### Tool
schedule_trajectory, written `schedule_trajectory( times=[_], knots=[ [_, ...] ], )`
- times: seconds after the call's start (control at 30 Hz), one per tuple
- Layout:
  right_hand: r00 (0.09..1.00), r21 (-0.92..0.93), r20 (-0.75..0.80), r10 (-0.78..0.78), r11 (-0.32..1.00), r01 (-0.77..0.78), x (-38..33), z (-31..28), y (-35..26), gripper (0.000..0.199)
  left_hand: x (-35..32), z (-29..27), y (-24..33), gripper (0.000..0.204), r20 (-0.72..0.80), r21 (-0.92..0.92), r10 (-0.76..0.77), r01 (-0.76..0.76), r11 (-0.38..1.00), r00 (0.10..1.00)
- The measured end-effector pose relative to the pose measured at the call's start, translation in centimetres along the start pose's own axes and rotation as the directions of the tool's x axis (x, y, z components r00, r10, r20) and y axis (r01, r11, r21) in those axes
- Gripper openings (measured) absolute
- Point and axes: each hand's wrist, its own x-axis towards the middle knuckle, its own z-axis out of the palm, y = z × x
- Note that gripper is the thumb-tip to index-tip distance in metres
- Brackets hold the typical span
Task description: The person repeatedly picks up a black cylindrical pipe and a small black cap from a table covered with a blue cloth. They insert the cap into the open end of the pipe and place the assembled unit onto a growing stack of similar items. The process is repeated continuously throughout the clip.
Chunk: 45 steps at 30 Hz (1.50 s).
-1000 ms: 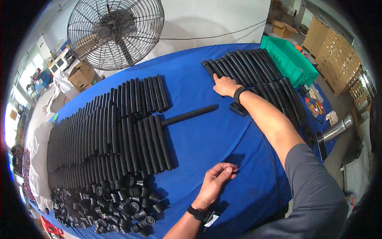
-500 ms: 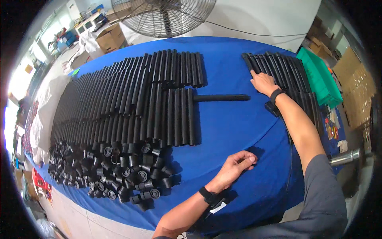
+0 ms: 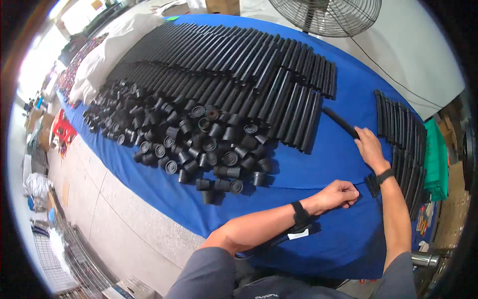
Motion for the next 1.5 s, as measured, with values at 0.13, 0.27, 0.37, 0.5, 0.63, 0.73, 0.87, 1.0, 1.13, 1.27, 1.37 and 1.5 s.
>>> schedule_trajectory(
  times=[0.13, 0.27, 0.37, 0.5, 0.63, 0.73, 0.87, 1.0, 1.13, 1.27, 1.37, 1.5],
  knots=[
    [0.997, 0.118, -0.072, 0.038, 0.993, -0.029, -7.0, -0.1, -1.8, 0.045, -0.2, 0.0, 0.2, 0.034, -0.001, -0.019, -0.030, 0.030, 0.999, 1.000],
    [0.800, 0.838, 0.360, 0.479, 0.210, -0.503, -14.8, -1.7, -6.8, 0.041, -0.5, -0.5, 0.0, 0.038, -0.010, 0.021, -0.019, 0.020, 1.000, 1.000],
    [0.716, 0.848, 0.516, 0.471, -0.399, -0.349, -20.8, -1.7, -8.8, 0.040, -0.1, 0.1, 0.2, 0.034, 0.009, 0.016, -0.012, 0.012, 1.000, 1.000],
    [0.761, 0.810, 0.525, 0.382, -0.499, -0.308, -24.1, -1.2, -10.2, 0.040, -1.0, 0.5, 0.8, 0.027, -0.008, -0.037, -0.030, 0.029, 0.999, 1.000],
    [0.790, 0.730, 0.496, 0.361, -0.666, -0.154, -25.8, 1.1, -9.7, 0.043, -3.1, 2.0, 2.6, 0.021, -0.078, 0.167, 0.034, -0.021, 0.986, 0.996],
    [0.823, 0.776, 0.425, 0.376, -0.620, -0.118, -25.7, 0.5, -10.0, 0.044, -6.8, 2.3, 7.1, 0.018, -0.105, 0.654, 0.230, -0.107, 0.749, 0.968],
    [0.834, 0.780, 0.408, 0.373, -0.616, -0.106, -25.7, 0.6, -10.1, 0.041, -14.9, -0.8, 15.2, 0.020, -0.239, 0.971, 0.606, 0.186, 0.150, 0.758],
    [0.864, 0.784, 0.376, 0.334, -0.611, -0.105, -25.4, 0.2, -10.4, 0.037, -20.6, -7.9, 18.4, 0.028, -0.380, 0.781, 0.757, 0.623, -0.045, 0.532],
    [0.859, 0.776, 0.384, 0.339, -0.622, -0.102, -26.1, 0.3, -9.8, 0.035, -20.4, -10.0, 17.1, 0.033, -0.458, 0.677, 0.695, 0.724, -0.130, 0.554],
    [0.840, 0.749, 0.426, 0.337, -0.652, -0.118, -26.1, 0.2, -10.0, 0.035, -20.8, -11.7, 15.3, 0.039, -0.431, 0.633, 0.724, 0.752, -0.182, 0.538],
    [0.846, 0.787, 0.398, 0.356, -0.607, -0.114, -26.1, -0.4, -10.3, 0.035, -20.4, -11.2, 15.1, 0.040, -0.442, 0.595, 0.718, 0.775, -0.213, 0.537],
    [0.850, 0.785, 0.395, 0.348, -0.608, -0.116, -26.1, 0.1, -9.9, 0.036, -20.2, -10.6, 15.4, 0.042, -0.462, 0.568, 0.704, 0.790, -0.233, 0.540]
  ],
)
